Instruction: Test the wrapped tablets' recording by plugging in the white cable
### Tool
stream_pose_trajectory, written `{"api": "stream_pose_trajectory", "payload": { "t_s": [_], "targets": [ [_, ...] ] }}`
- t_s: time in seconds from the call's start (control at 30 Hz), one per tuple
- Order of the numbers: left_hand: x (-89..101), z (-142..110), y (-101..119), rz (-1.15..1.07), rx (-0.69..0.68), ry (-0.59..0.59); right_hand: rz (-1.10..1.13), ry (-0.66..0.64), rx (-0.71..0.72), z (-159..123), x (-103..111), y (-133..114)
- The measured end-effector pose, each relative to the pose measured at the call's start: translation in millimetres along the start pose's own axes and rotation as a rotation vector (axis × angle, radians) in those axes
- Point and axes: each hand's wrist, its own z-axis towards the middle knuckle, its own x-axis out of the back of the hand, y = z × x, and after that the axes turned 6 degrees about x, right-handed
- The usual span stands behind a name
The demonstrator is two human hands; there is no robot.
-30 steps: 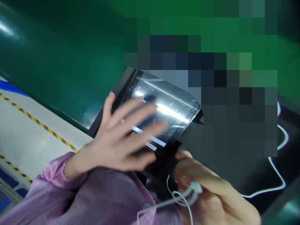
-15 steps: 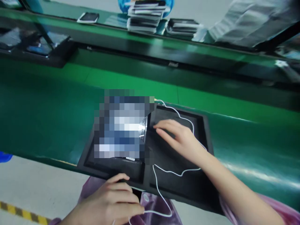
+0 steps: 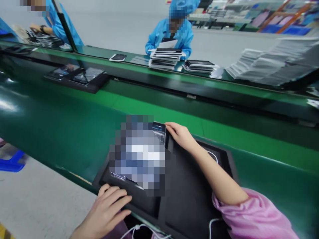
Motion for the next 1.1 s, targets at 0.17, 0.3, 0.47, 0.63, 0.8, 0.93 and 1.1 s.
{"api": "stream_pose_trajectory", "payload": {
  "t_s": [0.17, 0.3, 0.47, 0.63, 0.8, 0.93, 1.1],
  "targets": [
    [-6.3, 8.2, 6.0, -0.07, 0.03, 0.003, 0.022, 0.053, 0.023, -5.5, -3.6, 5.2],
    [-11.9, 2.8, 1.9, -0.087, 0.05, 0.038, 0.031, 0.07, 0.047, -6.3, -8.5, 9.1],
    [-20.0, -6.5, -4.8, -0.009, 0.044, -0.017, 0.029, 0.115, 0.046, -8.2, -13.6, 8.8],
    [-16.8, -3.3, -1.1, 0.04, 0.042, -0.051, 0.031, 0.129, 0.064, -8.0, -13.8, 8.5],
    [-9.2, 3.8, 2.4, 0.011, 0.013, -0.061, 0.01, 0.093, 0.087, -6.5, -10.9, 11.1],
    [-7.7, 1.9, 2.1, 0.021, 0.004, -0.105, -0.01, 0.056, 0.113, -4.5, -7.9, 11.6],
    [-25.7, -8.1, -5.3, 0.062, -0.002, -0.012, -0.009, 0.038, 0.138, -1.4, -8.3, 13.4]
  ]
}}
